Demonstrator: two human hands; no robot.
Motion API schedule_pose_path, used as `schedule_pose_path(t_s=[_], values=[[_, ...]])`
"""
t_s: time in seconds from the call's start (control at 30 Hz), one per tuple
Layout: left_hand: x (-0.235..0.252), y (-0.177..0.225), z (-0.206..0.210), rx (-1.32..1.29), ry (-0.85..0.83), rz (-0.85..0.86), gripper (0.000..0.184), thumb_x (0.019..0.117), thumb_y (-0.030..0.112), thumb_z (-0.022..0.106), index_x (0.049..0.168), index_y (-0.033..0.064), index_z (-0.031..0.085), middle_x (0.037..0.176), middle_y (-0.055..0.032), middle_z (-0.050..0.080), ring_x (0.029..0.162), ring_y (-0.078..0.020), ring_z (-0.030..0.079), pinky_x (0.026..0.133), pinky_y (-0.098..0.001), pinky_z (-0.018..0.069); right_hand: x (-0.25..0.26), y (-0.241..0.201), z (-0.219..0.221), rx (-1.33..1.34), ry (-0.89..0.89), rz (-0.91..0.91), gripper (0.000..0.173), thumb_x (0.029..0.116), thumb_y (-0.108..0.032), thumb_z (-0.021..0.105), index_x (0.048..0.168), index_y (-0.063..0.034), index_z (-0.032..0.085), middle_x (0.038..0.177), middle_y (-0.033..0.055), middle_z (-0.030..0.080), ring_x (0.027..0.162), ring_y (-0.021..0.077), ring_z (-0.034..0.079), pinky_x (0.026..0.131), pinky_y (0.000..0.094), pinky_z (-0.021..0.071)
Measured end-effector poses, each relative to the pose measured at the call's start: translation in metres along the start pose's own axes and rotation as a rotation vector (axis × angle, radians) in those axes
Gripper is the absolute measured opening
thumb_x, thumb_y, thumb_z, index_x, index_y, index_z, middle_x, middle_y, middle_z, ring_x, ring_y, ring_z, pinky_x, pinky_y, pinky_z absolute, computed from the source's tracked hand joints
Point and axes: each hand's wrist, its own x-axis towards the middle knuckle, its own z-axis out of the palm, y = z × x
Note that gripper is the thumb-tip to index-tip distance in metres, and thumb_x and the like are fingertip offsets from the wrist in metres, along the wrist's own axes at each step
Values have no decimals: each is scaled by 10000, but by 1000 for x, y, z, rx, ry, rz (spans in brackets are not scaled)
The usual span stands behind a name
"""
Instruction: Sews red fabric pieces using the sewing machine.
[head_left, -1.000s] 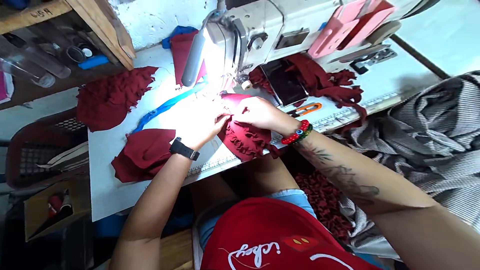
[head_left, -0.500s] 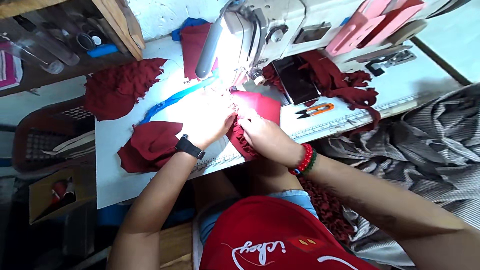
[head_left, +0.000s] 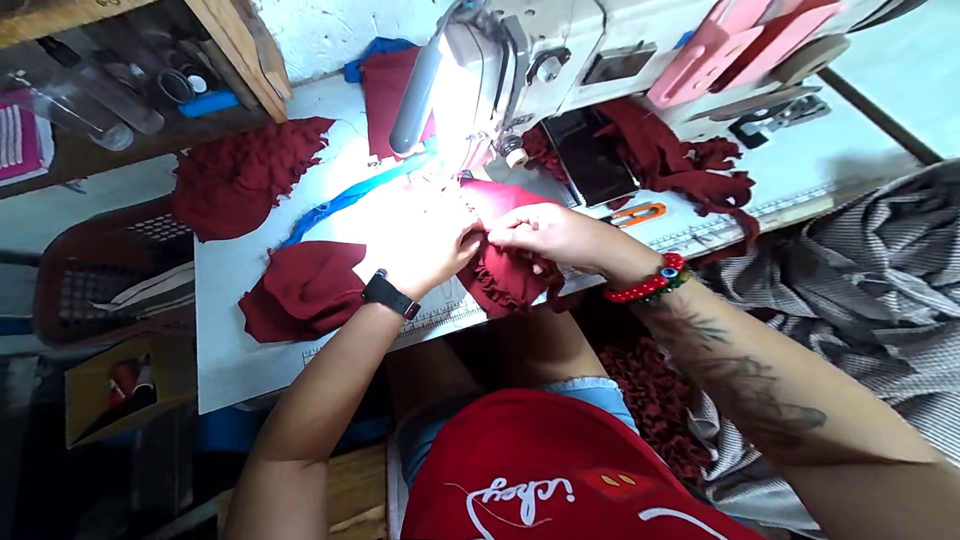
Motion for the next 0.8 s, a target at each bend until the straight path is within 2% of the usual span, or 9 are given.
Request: schedule_pose_path(t_s=[0.07,0.1,0.2,0.23,0.37,0.43,0.5,0.7,0.8], values=[[-1,-3,-2,8,11,-6,183,988,242,626,1028,144,775,1002,-44,754,1017,-215,703,936,-472,520,23,4,-5,-11,-40,63,439,1098,-388,469,788,-120,626,599,-12,492,468,69,425,444,234,347],[-1,-4,-2,-1,2,-17,201,1000,248,609,1052,154,779,1025,-37,757,1031,-205,703,938,-463,521,30,6,-6,-9,-49,78,451,1102,-373,465,763,-120,623,592,-28,482,469,52,409,448,226,334],[-2,-5,-3,-68,-8,-48,209,1012,229,607,1083,139,782,1069,-59,757,1057,-215,705,937,-462,540,35,10,-7,10,-98,52,271,1048,-260,603,921,-90,772,744,-17,677,638,32,591,596,235,489],[-3,-5,-3,-65,-9,-53,212,1013,238,608,1092,145,781,1081,-55,755,1069,-215,698,949,-465,527,36,10,-6,-14,-101,38,228,1027,-238,639,915,-93,775,764,-19,695,675,31,614,632,238,505],[-4,-6,-1,-58,-7,-71,215,1011,267,620,1096,150,779,1077,-54,754,1078,-212,696,974,-470,520,11,19,5,-223,96,-116,211,971,-192,703,804,-71,661,688,84,609,594,180,571,558,364,469],[-4,-7,1,-60,-18,-73,217,1013,270,611,1097,153,773,1085,-46,749,1094,-204,685,992,-458,510,4,31,10,-268,190,-142,146,956,-204,693,878,-85,664,686,99,614,560,217,580,512,399,483],[-4,-7,1,-72,-19,-63,203,1008,246,613,1077,134,768,1061,-57,748,1058,-211,693,963,-460,515,0,26,15,-239,201,-117,134,969,-225,684,1000,-94,680,647,73,618,489,179,574,450,342,491],[-6,-5,3,-122,-12,-62,177,1002,208,627,1044,121,775,983,-57,753,969,-199,710,890,-440,540,7,25,36,-611,337,-350,108,975,-148,669,984,-43,644,819,148,653,735,322,666,628,524,535],[-8,-4,1,-53,-5,-2,197,1005,190,599,1022,123,784,988,-49,756,980,-204,708,890,-438,533,8,29,46,-842,319,-461,77,949,-66,641,989,-8,671,893,164,657,762,341,689,623,522,565]])
